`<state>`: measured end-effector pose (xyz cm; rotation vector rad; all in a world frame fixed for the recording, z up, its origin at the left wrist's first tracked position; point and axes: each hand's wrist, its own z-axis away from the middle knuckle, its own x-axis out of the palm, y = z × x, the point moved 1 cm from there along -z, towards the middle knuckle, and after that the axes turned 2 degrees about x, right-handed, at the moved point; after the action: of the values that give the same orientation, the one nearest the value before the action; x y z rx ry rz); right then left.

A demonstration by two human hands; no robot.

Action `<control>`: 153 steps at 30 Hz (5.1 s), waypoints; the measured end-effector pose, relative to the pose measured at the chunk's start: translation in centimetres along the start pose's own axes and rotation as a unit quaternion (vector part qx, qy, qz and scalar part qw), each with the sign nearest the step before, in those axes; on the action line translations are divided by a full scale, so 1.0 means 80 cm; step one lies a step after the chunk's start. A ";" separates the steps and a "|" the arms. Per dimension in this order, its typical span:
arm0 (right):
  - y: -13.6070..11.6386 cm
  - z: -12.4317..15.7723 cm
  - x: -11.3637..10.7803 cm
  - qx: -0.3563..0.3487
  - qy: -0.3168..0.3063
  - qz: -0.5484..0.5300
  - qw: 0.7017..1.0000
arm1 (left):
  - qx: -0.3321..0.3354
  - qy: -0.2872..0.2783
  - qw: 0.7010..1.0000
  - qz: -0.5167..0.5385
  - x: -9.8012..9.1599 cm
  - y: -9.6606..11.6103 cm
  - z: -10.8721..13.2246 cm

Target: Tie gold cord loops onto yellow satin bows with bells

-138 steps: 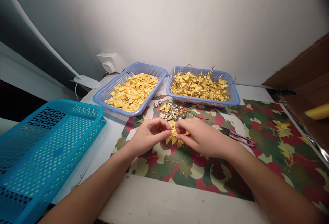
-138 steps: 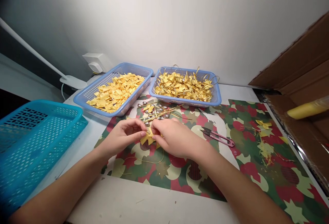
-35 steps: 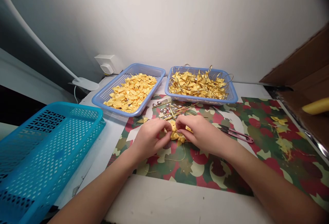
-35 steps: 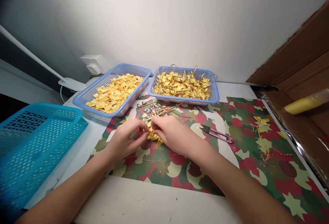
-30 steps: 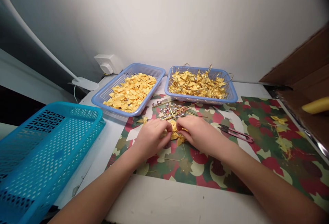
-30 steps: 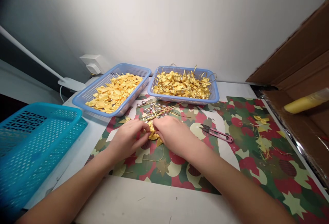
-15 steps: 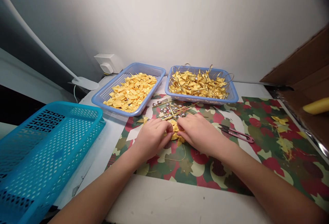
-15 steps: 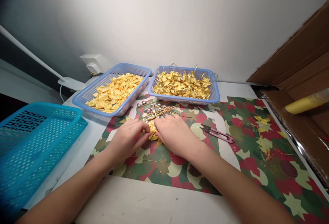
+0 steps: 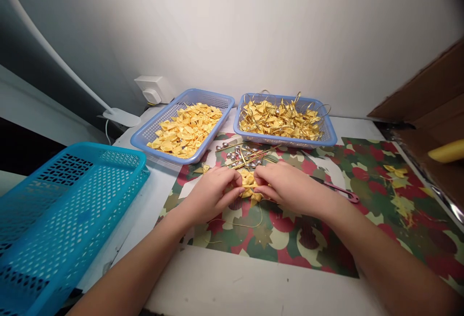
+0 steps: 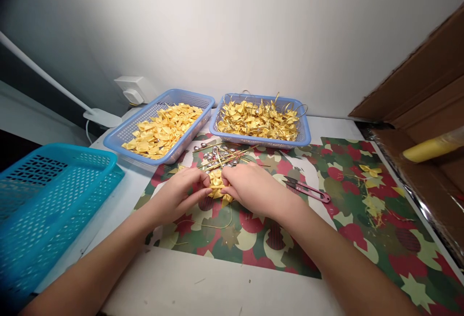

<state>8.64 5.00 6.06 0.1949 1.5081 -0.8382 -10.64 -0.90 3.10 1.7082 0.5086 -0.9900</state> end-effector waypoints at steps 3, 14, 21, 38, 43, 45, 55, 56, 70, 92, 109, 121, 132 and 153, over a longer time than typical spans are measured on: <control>0.004 -0.003 0.003 0.004 0.007 -0.030 1.000 | -0.022 -0.008 1.000 -0.002 -0.001 0.001 -0.001; 0.042 -0.021 0.019 0.129 0.151 -0.093 0.976 | -0.207 0.062 0.945 -0.246 -0.033 -0.017 0.024; 0.041 -0.018 0.016 0.101 0.143 -0.097 0.980 | -0.206 0.022 0.935 -0.287 -0.023 -0.012 0.029; 0.005 -0.011 0.011 0.039 0.156 -0.204 0.966 | -0.190 0.210 0.955 0.086 -0.031 0.012 0.023; -0.024 -0.007 0.013 -0.007 0.170 -0.362 0.917 | -0.212 0.186 0.882 0.378 -0.014 0.020 0.017; -0.028 -0.007 0.013 0.002 0.184 -0.388 0.903 | -0.225 0.170 0.865 0.416 -0.006 0.019 0.015; -0.035 -0.003 0.033 -0.044 0.357 -0.232 0.904 | -0.205 0.206 0.834 0.468 0.024 0.036 0.016; -0.036 -0.003 0.035 -0.048 0.348 -0.225 0.909 | -0.212 0.203 0.830 0.475 0.025 0.036 0.016; -0.017 0.000 -0.001 -0.065 0.196 -0.225 0.952 | -0.211 0.157 0.850 0.457 0.015 0.028 0.010; -0.010 -0.009 0.014 -0.061 0.211 -0.294 0.930 | -0.241 0.113 0.732 0.627 0.030 0.015 0.004; -0.020 0.000 0.009 0.010 0.111 -0.002 0.994 | -0.147 0.185 0.872 0.429 0.029 0.016 0.008; -0.016 0.002 0.006 0.018 0.013 -0.093 0.995 | 0.082 0.169 0.982 0.028 0.009 0.008 0.013; -0.017 0.002 0.008 0.001 0.009 -0.091 0.996 | 0.130 0.132 0.982 -0.039 0.008 0.006 0.011; -0.005 0.000 0.000 -0.052 -0.145 -0.294 0.943 | 0.046 -0.026 0.992 0.118 0.001 0.017 0.012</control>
<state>8.36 4.71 6.19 -0.4651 1.3342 -1.1950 -9.97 -2.28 3.67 1.7720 0.2228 -0.8951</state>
